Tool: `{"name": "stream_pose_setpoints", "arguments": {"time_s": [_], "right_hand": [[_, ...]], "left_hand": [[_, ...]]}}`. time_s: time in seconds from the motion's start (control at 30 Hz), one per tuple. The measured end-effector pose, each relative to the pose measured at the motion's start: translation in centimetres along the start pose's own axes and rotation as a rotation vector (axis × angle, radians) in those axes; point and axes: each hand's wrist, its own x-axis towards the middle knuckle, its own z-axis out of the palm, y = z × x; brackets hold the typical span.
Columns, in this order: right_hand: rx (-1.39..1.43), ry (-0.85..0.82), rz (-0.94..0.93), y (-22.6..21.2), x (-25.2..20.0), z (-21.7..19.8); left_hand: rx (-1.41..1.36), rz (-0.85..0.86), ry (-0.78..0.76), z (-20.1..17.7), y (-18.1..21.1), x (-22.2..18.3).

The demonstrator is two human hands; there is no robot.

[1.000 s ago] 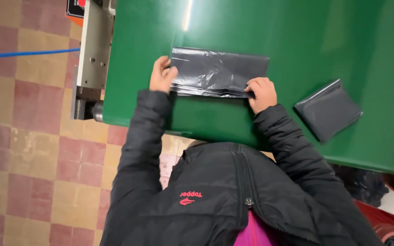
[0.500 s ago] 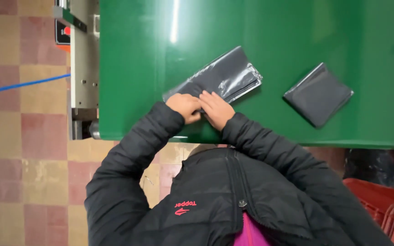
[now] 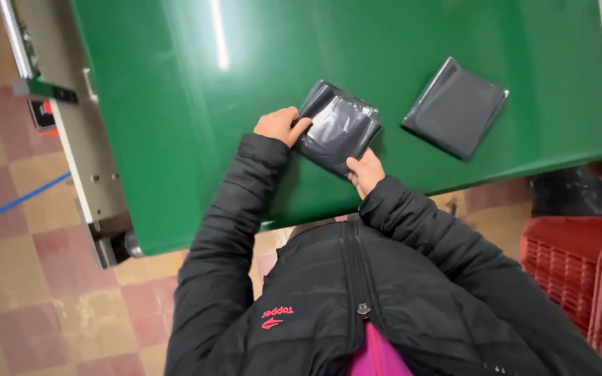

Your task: Folding black plastic bags on a conveyor belt and placing them into a crate.

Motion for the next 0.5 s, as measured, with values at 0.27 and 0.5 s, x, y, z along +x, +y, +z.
{"name": "stream_pose_setpoints", "arguments": {"time_s": [0.27, 0.5], "right_hand": [[-0.249, 0.181, 0.046, -0.6, 1.3, 0.9], [-0.634, 0.243, -0.455, -4.0, -0.7, -2.2]], "left_hand": [[0.565, 0.03, 0.609, 1.8, 4.5, 0.7], [0.299, 0.366, 0.627, 2.4, 8.7, 0.2]]}}
